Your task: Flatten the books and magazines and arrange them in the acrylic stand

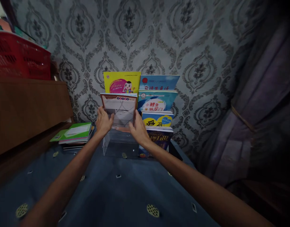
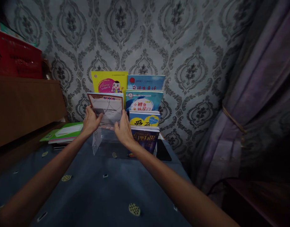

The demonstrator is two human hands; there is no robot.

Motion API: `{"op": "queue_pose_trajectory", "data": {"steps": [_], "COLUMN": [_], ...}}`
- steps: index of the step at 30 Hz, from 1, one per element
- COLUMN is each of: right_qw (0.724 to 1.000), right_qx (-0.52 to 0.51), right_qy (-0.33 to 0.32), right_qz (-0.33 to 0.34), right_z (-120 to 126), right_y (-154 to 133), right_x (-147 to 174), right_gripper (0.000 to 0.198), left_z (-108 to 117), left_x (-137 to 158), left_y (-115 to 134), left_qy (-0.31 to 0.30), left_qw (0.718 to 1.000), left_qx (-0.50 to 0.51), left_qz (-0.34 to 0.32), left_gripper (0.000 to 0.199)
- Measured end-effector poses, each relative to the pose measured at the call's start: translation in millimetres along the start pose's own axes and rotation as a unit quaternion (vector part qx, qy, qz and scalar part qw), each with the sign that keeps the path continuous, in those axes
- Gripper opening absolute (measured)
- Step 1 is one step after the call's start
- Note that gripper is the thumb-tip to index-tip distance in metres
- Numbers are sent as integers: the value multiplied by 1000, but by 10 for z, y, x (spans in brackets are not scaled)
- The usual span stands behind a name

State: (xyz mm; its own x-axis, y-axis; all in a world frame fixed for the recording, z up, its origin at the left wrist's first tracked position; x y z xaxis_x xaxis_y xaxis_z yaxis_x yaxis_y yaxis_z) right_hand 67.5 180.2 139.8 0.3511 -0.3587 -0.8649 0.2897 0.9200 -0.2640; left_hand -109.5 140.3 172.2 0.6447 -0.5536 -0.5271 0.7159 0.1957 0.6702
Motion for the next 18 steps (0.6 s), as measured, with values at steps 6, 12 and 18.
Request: {"op": "queue_pose_trajectory", "data": {"steps": [6, 12, 18], "right_qw": [1000, 1000, 1000], "right_qx": [14, 1, 4], "right_qy": [5, -10, -19], "right_qz": [11, -1, -9], "right_z": [-55, -94, -94], "right_y": [-17, 74, 96], "right_x": [61, 62, 102], "right_gripper": [67, 68, 69], "left_z": [13, -5, 1], "left_x": [-11, -26, -6], "left_y": [-34, -86, -134], "left_qy": [-2, -8, -13], "left_qw": [999, 999, 998], "left_qx": [-33, -38, -42], "left_qz": [-7, -28, -41], "left_gripper": [53, 50, 50]}}
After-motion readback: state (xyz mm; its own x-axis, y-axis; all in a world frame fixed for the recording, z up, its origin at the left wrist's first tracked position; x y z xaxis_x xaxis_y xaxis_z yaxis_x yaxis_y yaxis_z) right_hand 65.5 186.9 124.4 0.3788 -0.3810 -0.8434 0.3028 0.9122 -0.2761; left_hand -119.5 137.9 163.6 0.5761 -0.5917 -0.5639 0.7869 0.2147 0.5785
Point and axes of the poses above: each hand's wrist, its own x-axis away from the middle knuckle, its own z-axis out of the back of the hand, y = z × x, the point moved 1 cm from there along -x, towards the middle knuckle, and after that the axes turned 15 degrees about z, right-handed, at the moved point
